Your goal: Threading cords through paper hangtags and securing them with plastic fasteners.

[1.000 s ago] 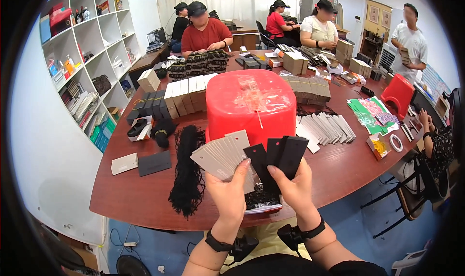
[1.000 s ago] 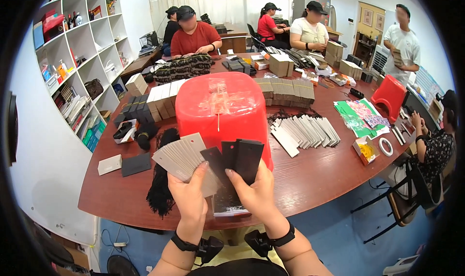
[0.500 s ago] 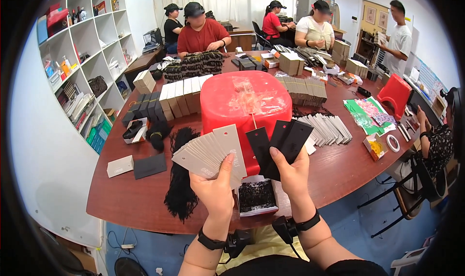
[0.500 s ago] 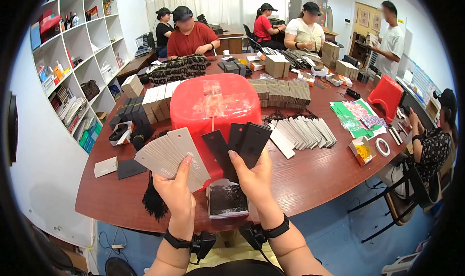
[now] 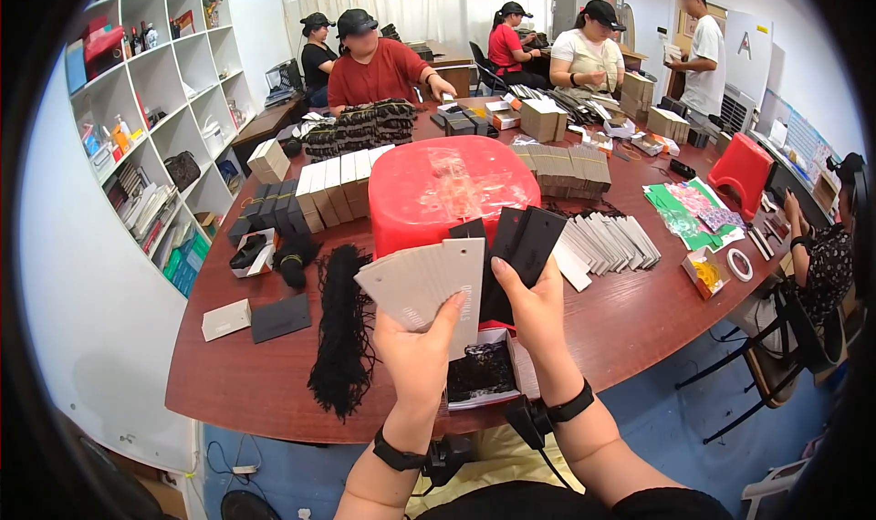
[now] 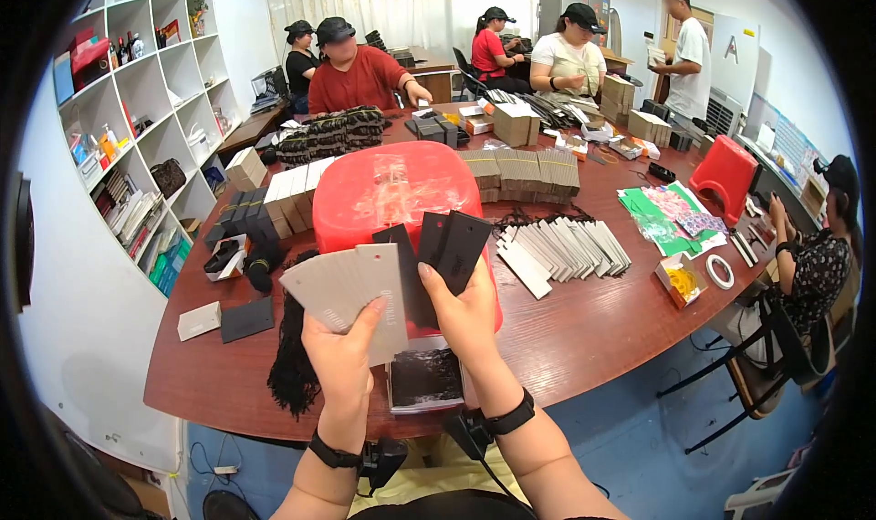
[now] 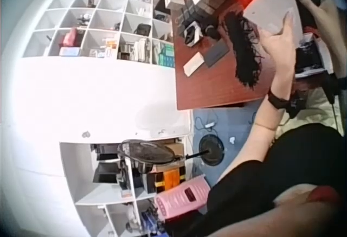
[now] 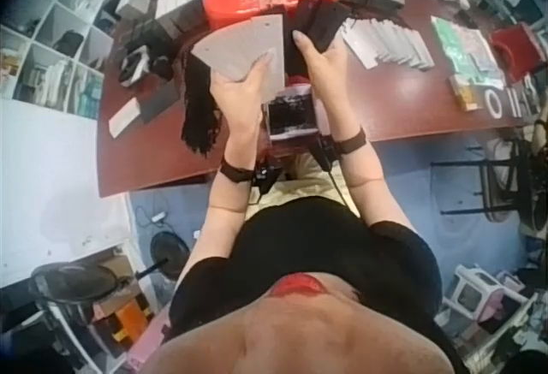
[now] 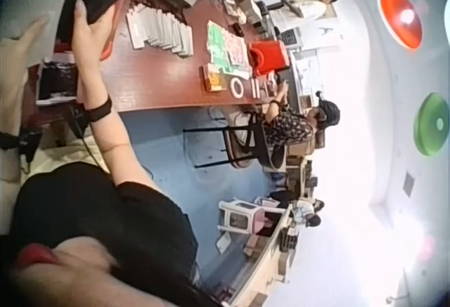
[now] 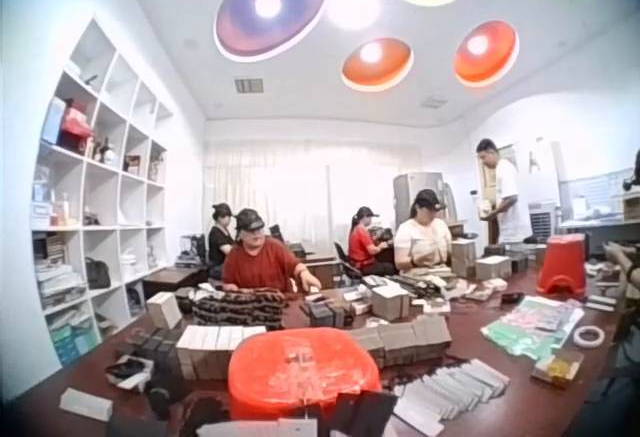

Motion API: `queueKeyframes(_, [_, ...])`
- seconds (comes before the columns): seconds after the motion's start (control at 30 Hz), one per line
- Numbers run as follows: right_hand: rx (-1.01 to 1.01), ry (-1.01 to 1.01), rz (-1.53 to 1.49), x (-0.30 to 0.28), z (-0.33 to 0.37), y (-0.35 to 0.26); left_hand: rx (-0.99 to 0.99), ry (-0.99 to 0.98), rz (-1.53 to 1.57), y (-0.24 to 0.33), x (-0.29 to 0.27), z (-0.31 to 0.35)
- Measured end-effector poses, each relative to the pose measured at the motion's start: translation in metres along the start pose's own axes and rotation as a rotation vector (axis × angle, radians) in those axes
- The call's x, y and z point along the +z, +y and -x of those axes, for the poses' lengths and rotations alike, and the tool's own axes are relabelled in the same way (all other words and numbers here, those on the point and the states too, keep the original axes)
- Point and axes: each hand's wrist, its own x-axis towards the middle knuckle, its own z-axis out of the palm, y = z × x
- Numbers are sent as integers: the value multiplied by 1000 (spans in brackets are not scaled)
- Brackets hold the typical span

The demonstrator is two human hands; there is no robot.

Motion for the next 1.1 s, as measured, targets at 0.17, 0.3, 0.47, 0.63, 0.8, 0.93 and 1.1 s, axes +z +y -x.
queueKeyframes(0.17, [4, -32, -34, -4, -4, 8, -21, -34, -58, -10, 5, -3])
queueKeyframes(0.3, [-15, -58, -46, 1, -4, 5, -20, -9, -48, -6, 4, 1])
queueKeyframes(0.47, [3, -57, -37, -4, -5, 4, 16, 8, -67, -13, 10, 2])
queueKeyframes(0.63, [14, -38, -30, -4, -3, 0, 52, 53, -155, -25, 8, -11])
queueKeyframes(0.8, [-126, 160, -50, -21, 1, -18, 74, 52, -191, -28, 10, -12])
queueKeyframes(0.93, [-125, -184, 207, -11, 16, -12, 115, 83, -246, -31, 6, -14])
queueKeyframes(1.1, [-14, -160, 149, -3, 12, -8, 77, 67, -203, -32, 6, -14])
